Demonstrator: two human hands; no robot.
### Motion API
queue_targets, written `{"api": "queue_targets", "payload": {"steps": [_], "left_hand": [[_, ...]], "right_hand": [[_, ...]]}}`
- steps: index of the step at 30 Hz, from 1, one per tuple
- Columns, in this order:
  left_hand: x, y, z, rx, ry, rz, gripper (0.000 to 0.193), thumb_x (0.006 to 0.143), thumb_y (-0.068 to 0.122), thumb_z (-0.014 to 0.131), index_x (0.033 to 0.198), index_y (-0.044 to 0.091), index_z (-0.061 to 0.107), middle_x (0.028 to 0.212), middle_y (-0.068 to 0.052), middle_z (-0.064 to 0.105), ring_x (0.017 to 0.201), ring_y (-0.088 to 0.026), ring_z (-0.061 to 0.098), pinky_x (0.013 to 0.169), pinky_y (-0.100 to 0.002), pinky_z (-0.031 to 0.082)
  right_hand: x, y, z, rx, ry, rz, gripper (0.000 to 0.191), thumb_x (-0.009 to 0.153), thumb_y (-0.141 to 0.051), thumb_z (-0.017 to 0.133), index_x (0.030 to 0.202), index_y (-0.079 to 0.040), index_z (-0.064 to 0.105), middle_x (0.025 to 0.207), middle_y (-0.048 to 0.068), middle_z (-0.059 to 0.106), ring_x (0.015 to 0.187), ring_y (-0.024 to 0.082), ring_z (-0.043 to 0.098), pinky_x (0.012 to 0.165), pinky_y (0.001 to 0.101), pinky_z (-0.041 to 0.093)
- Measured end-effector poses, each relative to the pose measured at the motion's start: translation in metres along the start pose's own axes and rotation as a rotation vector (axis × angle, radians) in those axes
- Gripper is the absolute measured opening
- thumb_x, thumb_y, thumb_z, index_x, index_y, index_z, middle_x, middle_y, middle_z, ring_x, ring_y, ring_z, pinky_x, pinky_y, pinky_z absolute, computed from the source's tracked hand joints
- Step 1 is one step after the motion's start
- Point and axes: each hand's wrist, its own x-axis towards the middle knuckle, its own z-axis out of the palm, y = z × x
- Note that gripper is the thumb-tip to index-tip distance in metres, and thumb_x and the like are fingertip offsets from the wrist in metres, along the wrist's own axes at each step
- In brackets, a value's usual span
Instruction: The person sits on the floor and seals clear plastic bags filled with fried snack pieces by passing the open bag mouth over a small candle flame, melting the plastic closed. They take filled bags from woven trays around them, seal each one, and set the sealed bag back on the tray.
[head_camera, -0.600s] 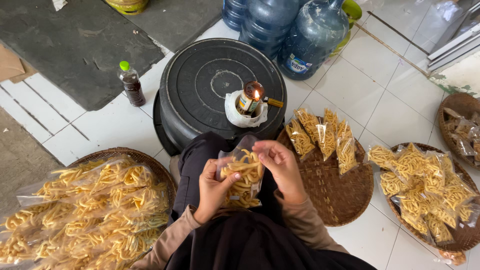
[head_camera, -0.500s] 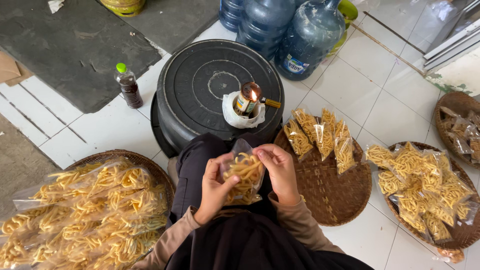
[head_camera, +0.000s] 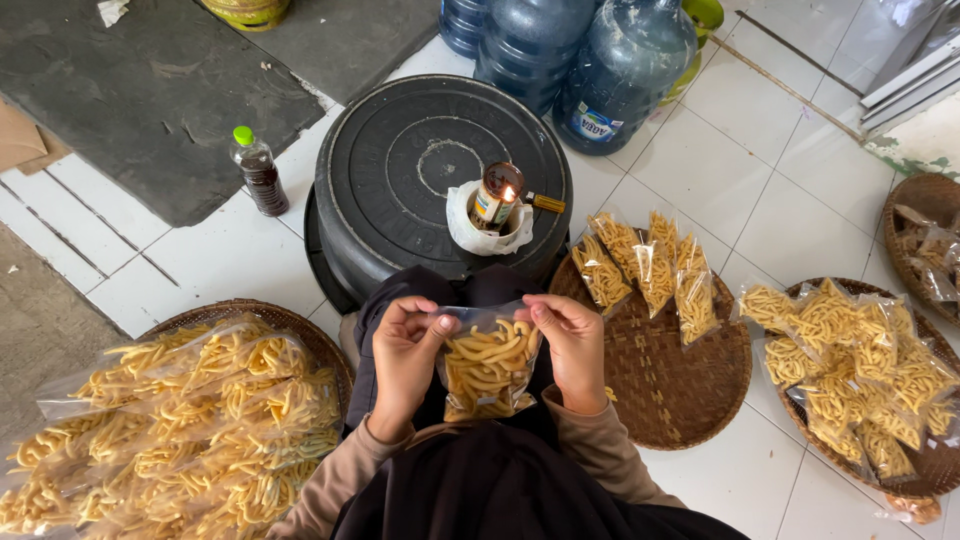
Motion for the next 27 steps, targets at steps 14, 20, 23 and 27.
{"api": "queue_targets", "payload": {"steps": [14,20,23,27], "left_hand": [[-0.013,0.052,0.002,0.489,-0.181,0.208,0.017,0.105,0.010,0.056,0.110,0.000,0.069,0.097,-0.008,0.079,0.095,-0.014,0.079,0.083,-0.025,0.061],[-0.020,0.081,0.006,0.762,-0.265,0.227,0.027,0.089,0.010,0.073,0.115,0.004,0.075,0.089,-0.008,0.074,0.076,-0.013,0.072,0.068,-0.027,0.057],[-0.013,0.084,0.007,0.730,-0.299,0.170,0.028,0.089,0.009,0.073,0.117,0.006,0.076,0.081,-0.007,0.068,0.071,-0.013,0.068,0.065,-0.027,0.054],[-0.001,0.089,0.002,0.730,-0.365,0.115,0.027,0.089,0.008,0.072,0.116,0.007,0.077,0.075,-0.007,0.064,0.065,-0.017,0.062,0.062,-0.029,0.050]], "right_hand": [[-0.001,-0.023,-0.020,-0.236,-0.299,-0.045,0.022,0.097,0.002,0.065,0.118,0.002,0.073,0.102,0.008,0.074,0.095,0.016,0.073,0.085,0.0259,0.058],[-0.006,-0.046,-0.008,-0.413,-0.327,-0.137,0.035,0.088,0.005,0.075,0.122,-0.003,0.073,0.093,0.007,0.070,0.087,0.014,0.070,0.080,0.0248,0.056],[-0.007,-0.051,-0.004,-0.429,-0.304,-0.136,0.035,0.089,0.005,0.074,0.122,-0.004,0.074,0.091,0.007,0.070,0.084,0.013,0.071,0.077,0.0248,0.056],[-0.009,-0.055,-0.001,-0.489,-0.291,-0.135,0.034,0.089,0.005,0.073,0.122,-0.003,0.074,0.089,0.006,0.069,0.082,0.014,0.072,0.073,0.0252,0.056]]}}
